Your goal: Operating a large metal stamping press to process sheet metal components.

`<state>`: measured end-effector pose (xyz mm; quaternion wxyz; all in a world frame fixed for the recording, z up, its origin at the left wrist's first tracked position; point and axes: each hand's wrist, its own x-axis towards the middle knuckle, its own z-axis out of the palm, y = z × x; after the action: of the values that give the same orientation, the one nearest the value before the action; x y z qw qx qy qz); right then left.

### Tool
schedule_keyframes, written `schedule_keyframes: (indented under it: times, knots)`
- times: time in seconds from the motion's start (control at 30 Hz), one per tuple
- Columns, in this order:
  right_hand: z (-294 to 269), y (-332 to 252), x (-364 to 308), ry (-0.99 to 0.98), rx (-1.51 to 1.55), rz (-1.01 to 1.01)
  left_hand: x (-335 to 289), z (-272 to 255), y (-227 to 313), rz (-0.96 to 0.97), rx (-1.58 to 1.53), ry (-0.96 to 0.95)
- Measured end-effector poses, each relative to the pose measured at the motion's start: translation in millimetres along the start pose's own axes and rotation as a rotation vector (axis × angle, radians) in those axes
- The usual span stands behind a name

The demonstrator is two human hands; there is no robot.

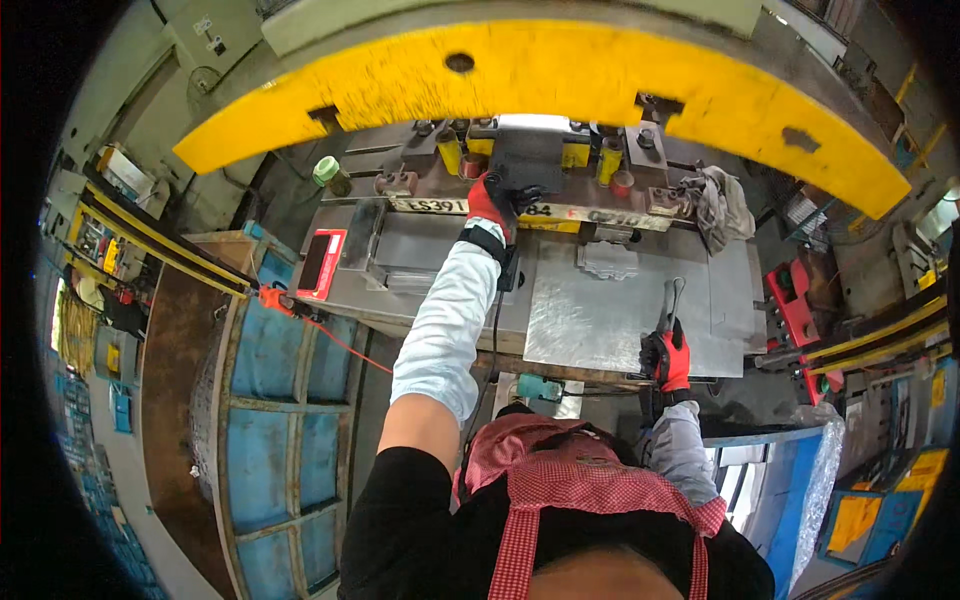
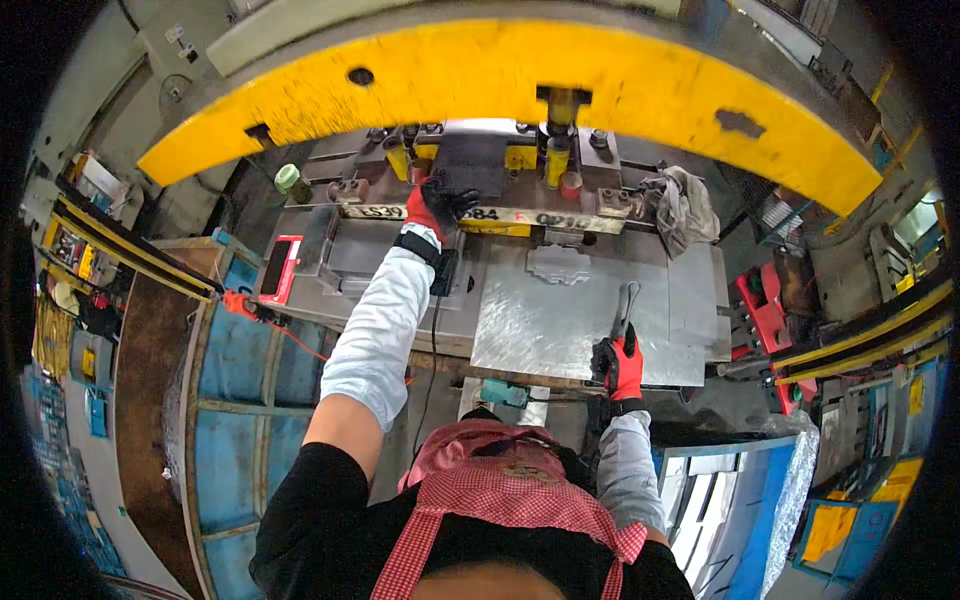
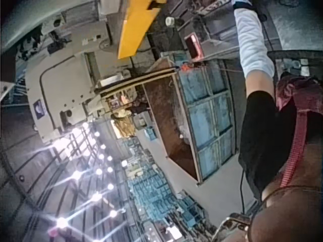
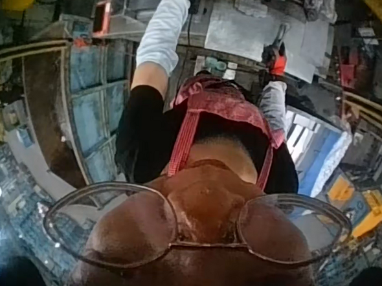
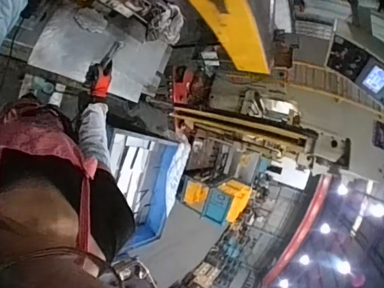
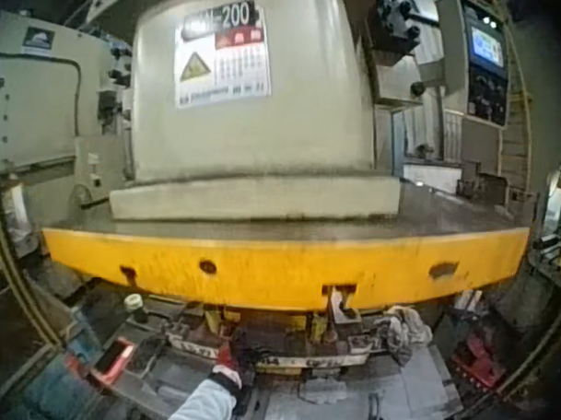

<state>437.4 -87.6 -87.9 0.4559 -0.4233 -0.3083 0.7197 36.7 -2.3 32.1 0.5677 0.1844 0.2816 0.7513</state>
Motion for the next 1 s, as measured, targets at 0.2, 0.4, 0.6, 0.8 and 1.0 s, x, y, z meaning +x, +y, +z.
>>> schedule_keyframes:
  times: [0.2, 0.4, 0.6, 0.8, 1.0]
  knots:
    - [-17, 7, 8, -0.101, 0.034, 0.0, 13, -11, -7, 0.092, 0.215, -0.3]
    - [3, -5, -2, -0.008, -0.031, 0.019, 14, -21, -10, 0.038, 0.016, -0.039]
    - [-7, 6, 0, 0.0, -0.108, -0.128, -2, 9, 5, -0.006, -0.039, 0.086]
    - [86, -51, -22, -0.114, -0.433, -0.26, -18, 9, 10, -0.068, -0.041, 0.102]
    - [231, -119, 83, -0.514, -0.388, -0.37, -23, 25, 9, -0.04, -0.035, 0.063]
